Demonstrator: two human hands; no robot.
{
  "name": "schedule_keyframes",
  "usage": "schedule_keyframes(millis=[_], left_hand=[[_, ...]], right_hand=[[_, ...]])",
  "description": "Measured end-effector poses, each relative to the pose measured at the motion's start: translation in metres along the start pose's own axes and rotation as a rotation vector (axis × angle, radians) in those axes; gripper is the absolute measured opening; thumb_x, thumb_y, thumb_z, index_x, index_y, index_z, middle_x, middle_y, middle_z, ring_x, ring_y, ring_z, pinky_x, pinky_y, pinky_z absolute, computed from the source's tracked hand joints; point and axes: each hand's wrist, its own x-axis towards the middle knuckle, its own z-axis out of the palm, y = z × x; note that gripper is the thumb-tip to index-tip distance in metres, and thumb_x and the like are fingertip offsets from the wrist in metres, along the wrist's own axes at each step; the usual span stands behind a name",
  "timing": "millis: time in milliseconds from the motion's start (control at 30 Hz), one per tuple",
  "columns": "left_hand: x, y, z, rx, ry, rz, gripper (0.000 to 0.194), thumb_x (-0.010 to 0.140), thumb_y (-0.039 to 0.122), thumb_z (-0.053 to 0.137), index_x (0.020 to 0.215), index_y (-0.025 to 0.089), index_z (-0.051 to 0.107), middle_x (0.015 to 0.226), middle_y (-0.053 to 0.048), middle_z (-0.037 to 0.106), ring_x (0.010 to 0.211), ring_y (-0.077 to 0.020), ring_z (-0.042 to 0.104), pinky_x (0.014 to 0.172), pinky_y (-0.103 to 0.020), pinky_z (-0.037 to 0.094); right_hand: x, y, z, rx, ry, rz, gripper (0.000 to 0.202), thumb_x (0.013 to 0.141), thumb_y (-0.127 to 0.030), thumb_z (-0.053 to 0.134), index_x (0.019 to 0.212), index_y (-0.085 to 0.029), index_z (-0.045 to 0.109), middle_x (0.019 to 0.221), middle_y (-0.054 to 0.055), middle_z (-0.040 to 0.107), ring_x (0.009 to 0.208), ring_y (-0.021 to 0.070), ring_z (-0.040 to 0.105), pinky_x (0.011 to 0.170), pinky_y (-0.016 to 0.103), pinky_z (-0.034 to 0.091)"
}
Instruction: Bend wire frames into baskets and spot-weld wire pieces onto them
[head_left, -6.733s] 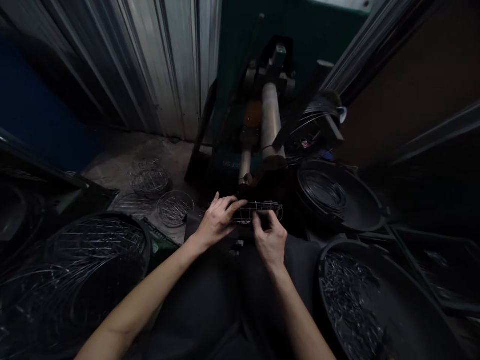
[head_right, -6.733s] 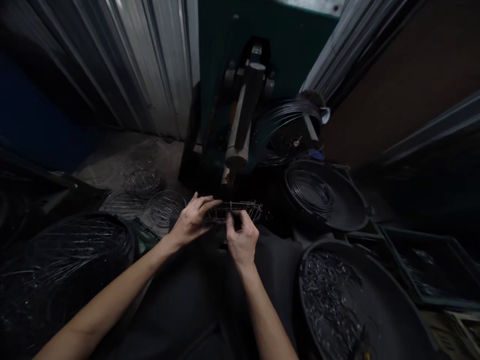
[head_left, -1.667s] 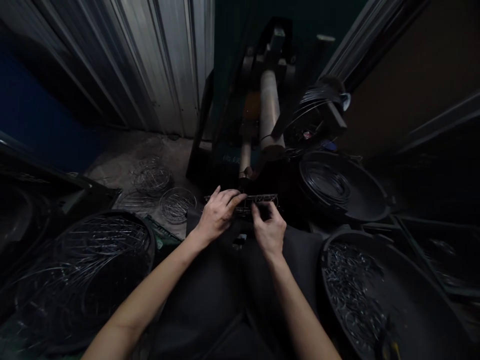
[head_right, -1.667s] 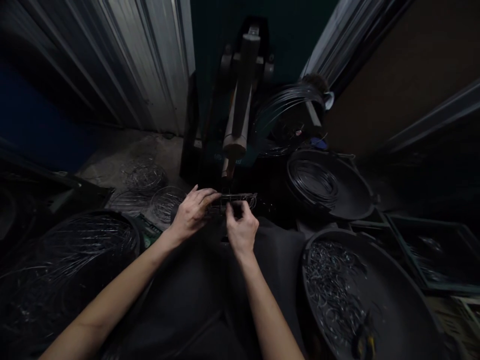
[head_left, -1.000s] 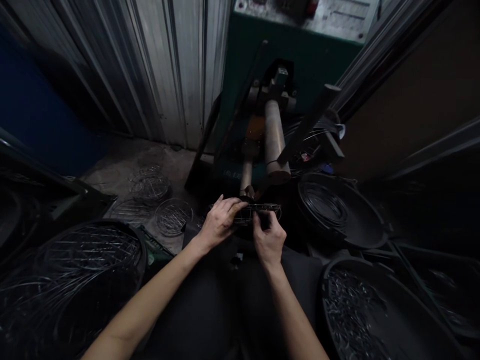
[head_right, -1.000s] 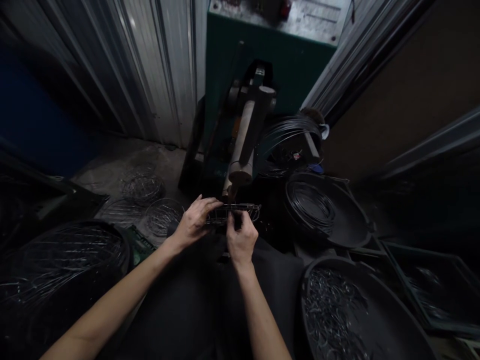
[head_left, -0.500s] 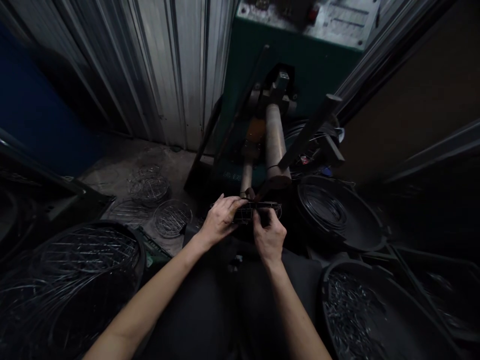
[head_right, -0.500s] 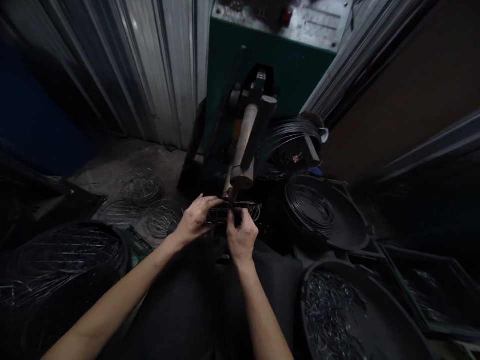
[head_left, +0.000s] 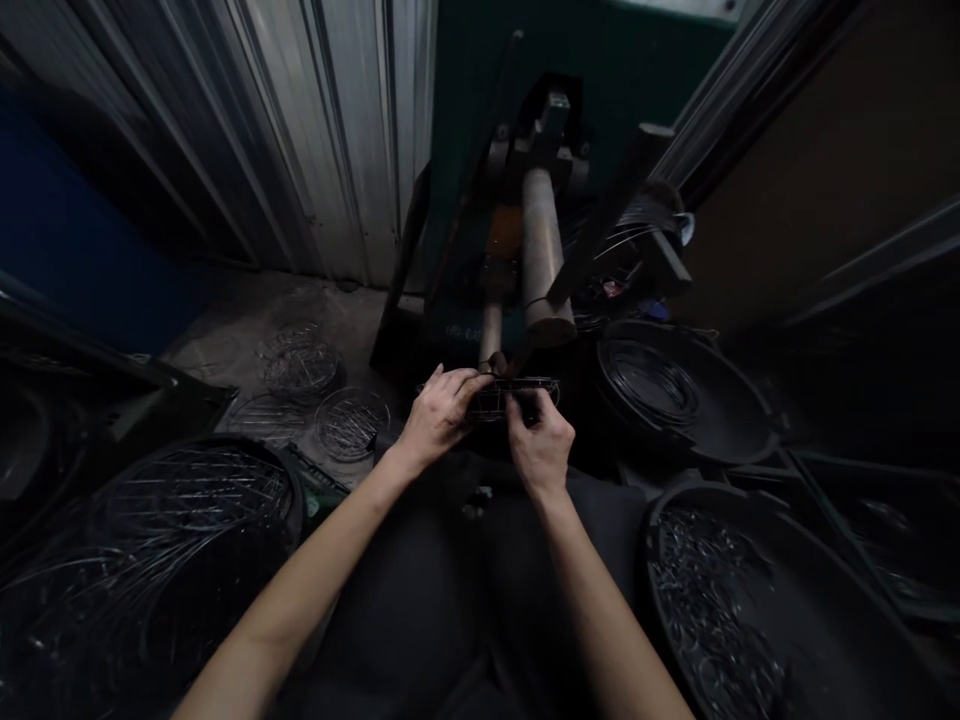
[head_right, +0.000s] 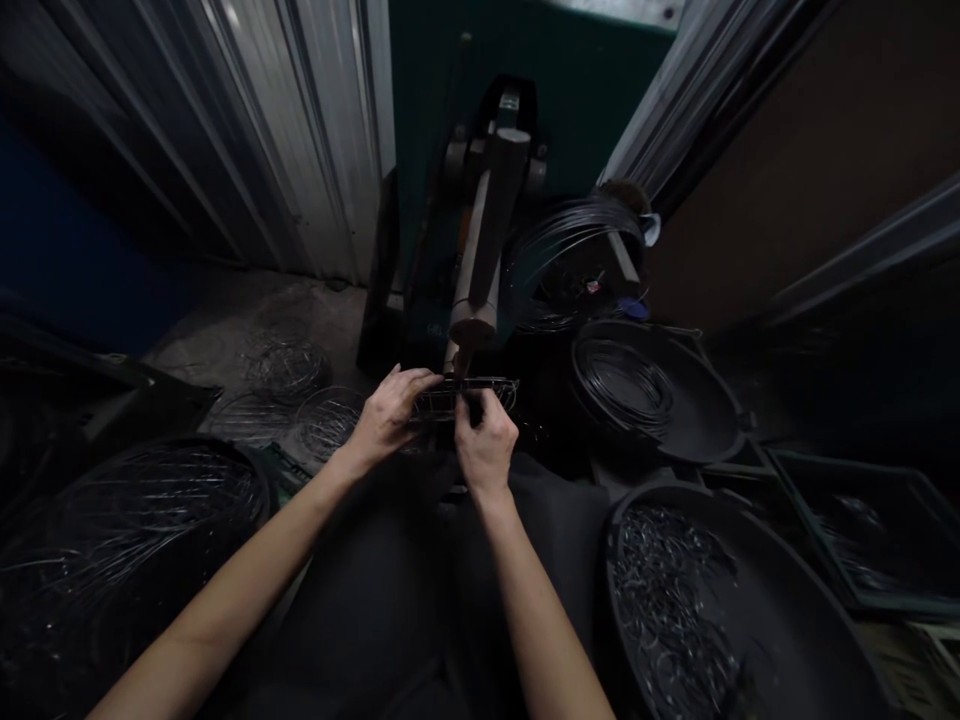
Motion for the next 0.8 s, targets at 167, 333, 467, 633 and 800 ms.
schedule_keyframes(millis=[167,333,467,633,800], left_hand=[[0.000,0.002,0.000,0.024,0.032,0.016,0.056,0.076,0.011,0.060,0.128,0.017,0.042,0.120,-0.012,0.056,0.115,-0.0227,0.053,0.108,-0.050,0.033],[-0.002,0.000,0.003,0.005,0.048,0.010,0.052,0.077,0.013,0.058,0.126,0.019,0.043,0.121,-0.010,0.057,0.116,-0.0226,0.053,0.108,-0.049,0.033],[-0.001,-0.005,0.008,0.009,0.074,-0.003,0.058,0.077,0.018,0.062,0.129,0.019,0.037,0.123,-0.010,0.056,0.116,-0.0227,0.053,0.108,-0.047,0.034],[-0.001,0.005,-0.003,-0.034,0.040,-0.018,0.059,0.070,0.012,0.065,0.124,0.016,0.041,0.118,-0.010,0.057,0.110,-0.0221,0.055,0.098,-0.039,0.045],[-0.014,0.036,-0.019,-0.181,-0.151,-0.109,0.061,0.066,0.012,0.065,0.122,0.019,0.044,0.115,-0.006,0.057,0.105,-0.0204,0.058,0.090,-0.033,0.050]], right_hand=[[0.000,0.000,-0.001,-0.011,0.012,-0.021,0.020,0.087,-0.035,0.049,0.081,-0.019,0.058,0.075,0.003,0.066,0.065,0.0148,0.060,0.065,0.025,0.046],[0.000,0.002,0.005,-0.028,0.012,0.006,0.022,0.087,-0.036,0.048,0.079,-0.019,0.058,0.074,0.004,0.065,0.066,0.0162,0.060,0.066,0.027,0.047],[-0.001,-0.002,0.002,0.036,-0.016,0.041,0.023,0.089,-0.035,0.048,0.086,-0.017,0.062,0.080,0.006,0.068,0.073,0.0173,0.063,0.071,0.029,0.048],[-0.032,0.004,-0.068,0.060,-0.021,0.161,0.032,0.082,-0.043,0.058,0.103,-0.019,0.064,0.099,0.007,0.069,0.085,0.0189,0.064,0.074,0.029,0.050],[-0.100,0.091,-0.187,-0.367,-0.057,0.525,0.038,0.073,-0.056,0.055,0.089,-0.024,0.067,0.078,0.008,0.070,0.067,0.0254,0.064,0.067,0.038,0.050]])
